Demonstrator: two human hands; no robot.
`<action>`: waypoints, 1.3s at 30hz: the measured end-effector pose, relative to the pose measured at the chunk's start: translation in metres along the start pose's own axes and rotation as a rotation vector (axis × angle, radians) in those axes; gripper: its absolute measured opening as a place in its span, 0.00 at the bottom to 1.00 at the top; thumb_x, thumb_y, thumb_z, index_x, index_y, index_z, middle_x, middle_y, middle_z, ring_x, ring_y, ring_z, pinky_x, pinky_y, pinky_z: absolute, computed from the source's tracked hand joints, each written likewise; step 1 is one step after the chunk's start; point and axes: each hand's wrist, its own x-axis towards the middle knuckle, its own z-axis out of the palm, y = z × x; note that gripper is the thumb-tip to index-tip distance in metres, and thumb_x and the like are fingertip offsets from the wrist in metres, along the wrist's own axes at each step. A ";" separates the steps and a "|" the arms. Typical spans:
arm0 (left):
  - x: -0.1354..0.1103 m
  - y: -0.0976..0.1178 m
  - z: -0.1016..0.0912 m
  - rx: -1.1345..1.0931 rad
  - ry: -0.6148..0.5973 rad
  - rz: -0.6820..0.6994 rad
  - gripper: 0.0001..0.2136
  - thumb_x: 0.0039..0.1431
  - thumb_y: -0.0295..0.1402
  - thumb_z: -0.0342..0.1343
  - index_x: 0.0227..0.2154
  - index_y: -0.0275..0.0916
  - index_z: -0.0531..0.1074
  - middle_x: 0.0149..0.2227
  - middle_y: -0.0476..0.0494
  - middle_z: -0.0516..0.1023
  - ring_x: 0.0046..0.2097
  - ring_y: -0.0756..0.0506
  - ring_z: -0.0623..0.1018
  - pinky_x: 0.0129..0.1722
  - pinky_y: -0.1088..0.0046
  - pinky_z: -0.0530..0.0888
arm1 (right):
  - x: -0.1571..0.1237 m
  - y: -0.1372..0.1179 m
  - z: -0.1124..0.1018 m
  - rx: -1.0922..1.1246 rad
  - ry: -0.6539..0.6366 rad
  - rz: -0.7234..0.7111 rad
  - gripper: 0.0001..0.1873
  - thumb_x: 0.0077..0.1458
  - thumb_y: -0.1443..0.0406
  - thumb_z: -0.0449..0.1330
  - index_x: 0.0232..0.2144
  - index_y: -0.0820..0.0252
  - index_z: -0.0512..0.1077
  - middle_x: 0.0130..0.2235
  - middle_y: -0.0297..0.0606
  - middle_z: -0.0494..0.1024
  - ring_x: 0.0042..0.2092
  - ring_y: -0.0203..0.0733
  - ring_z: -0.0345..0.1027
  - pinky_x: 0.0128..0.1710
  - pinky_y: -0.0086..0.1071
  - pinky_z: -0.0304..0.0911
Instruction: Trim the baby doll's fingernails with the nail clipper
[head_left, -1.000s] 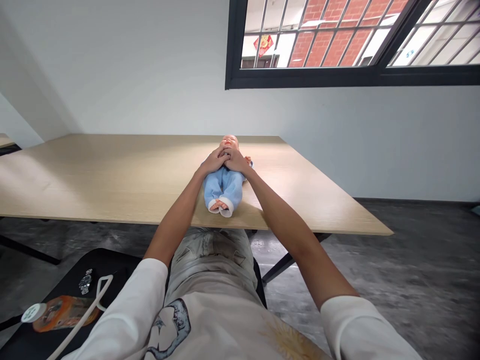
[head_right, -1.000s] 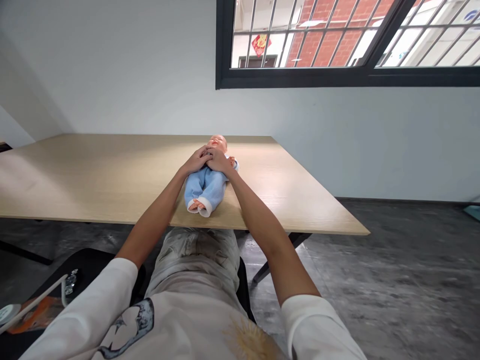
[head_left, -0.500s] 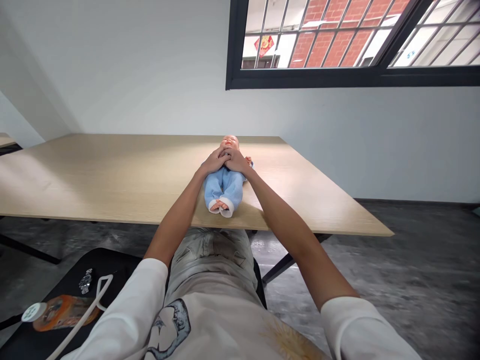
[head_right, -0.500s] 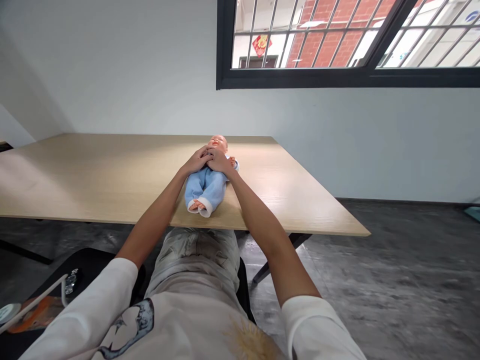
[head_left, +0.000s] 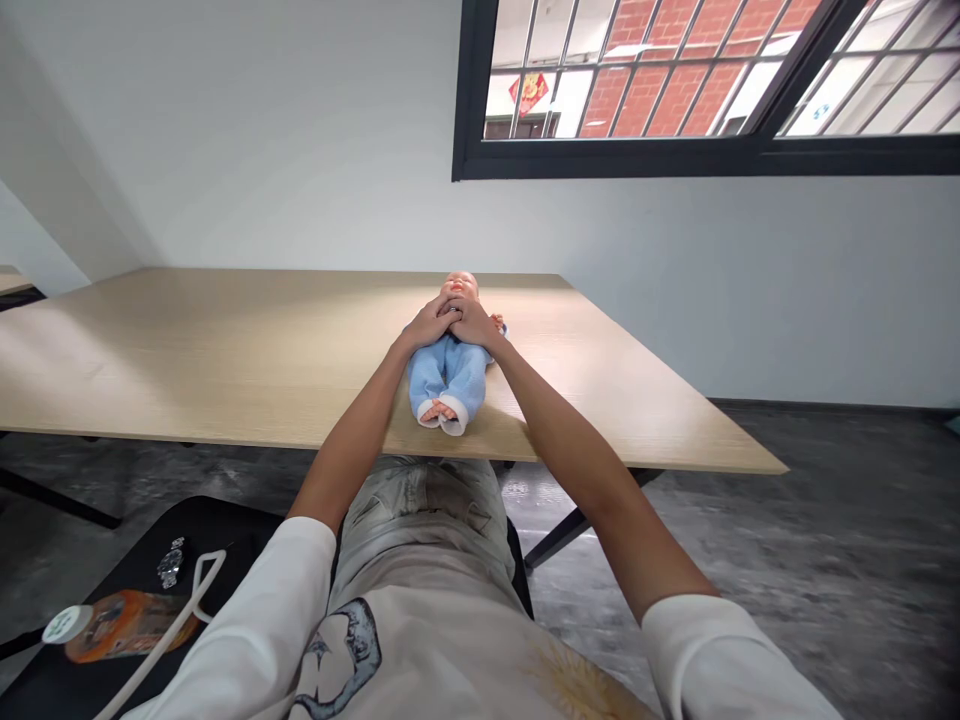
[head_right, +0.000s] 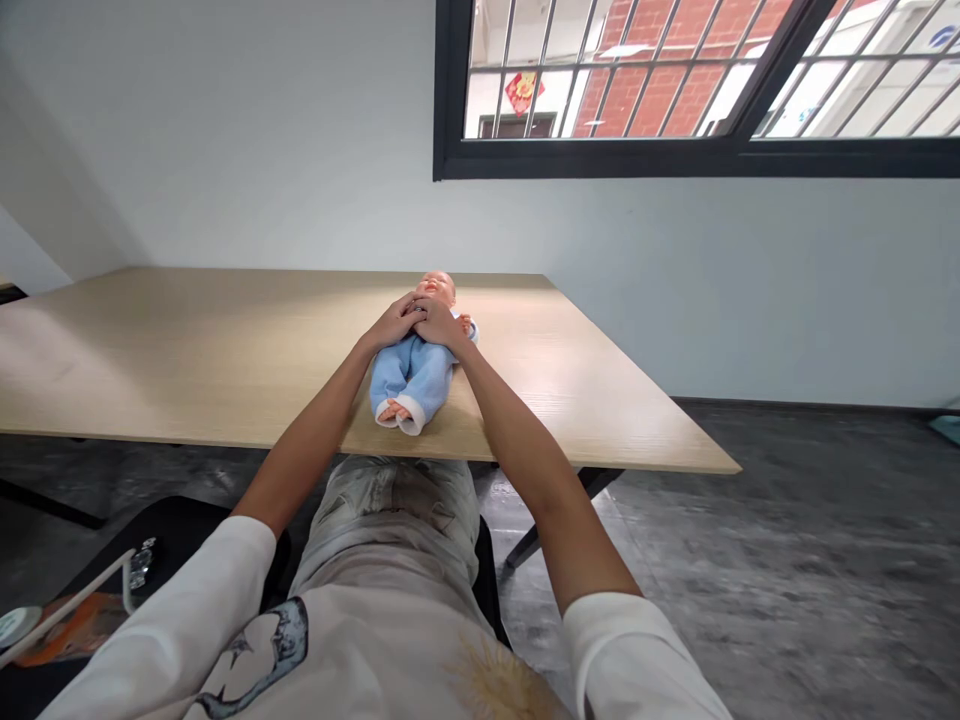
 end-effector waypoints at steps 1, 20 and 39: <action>0.000 0.000 0.000 -0.001 -0.001 0.001 0.21 0.65 0.30 0.60 0.59 0.34 0.81 0.60 0.36 0.86 0.64 0.36 0.82 0.73 0.56 0.74 | 0.000 0.000 0.000 -0.001 0.002 -0.005 0.11 0.38 0.65 0.58 0.29 0.54 0.76 0.43 0.46 0.87 0.51 0.61 0.80 0.60 0.58 0.79; 0.000 -0.001 -0.001 0.004 -0.009 0.007 0.24 0.63 0.31 0.60 0.61 0.32 0.81 0.64 0.32 0.85 0.67 0.33 0.81 0.76 0.52 0.72 | 0.000 0.000 0.000 -0.067 -0.013 0.005 0.11 0.39 0.67 0.59 0.30 0.55 0.76 0.46 0.47 0.87 0.53 0.63 0.80 0.63 0.60 0.77; 0.000 -0.001 0.000 0.002 0.008 -0.022 0.24 0.64 0.30 0.61 0.62 0.34 0.80 0.62 0.34 0.86 0.66 0.35 0.81 0.76 0.54 0.72 | -0.002 -0.011 -0.003 -0.034 -0.002 0.020 0.10 0.36 0.68 0.59 0.26 0.52 0.73 0.41 0.44 0.86 0.51 0.61 0.79 0.64 0.59 0.76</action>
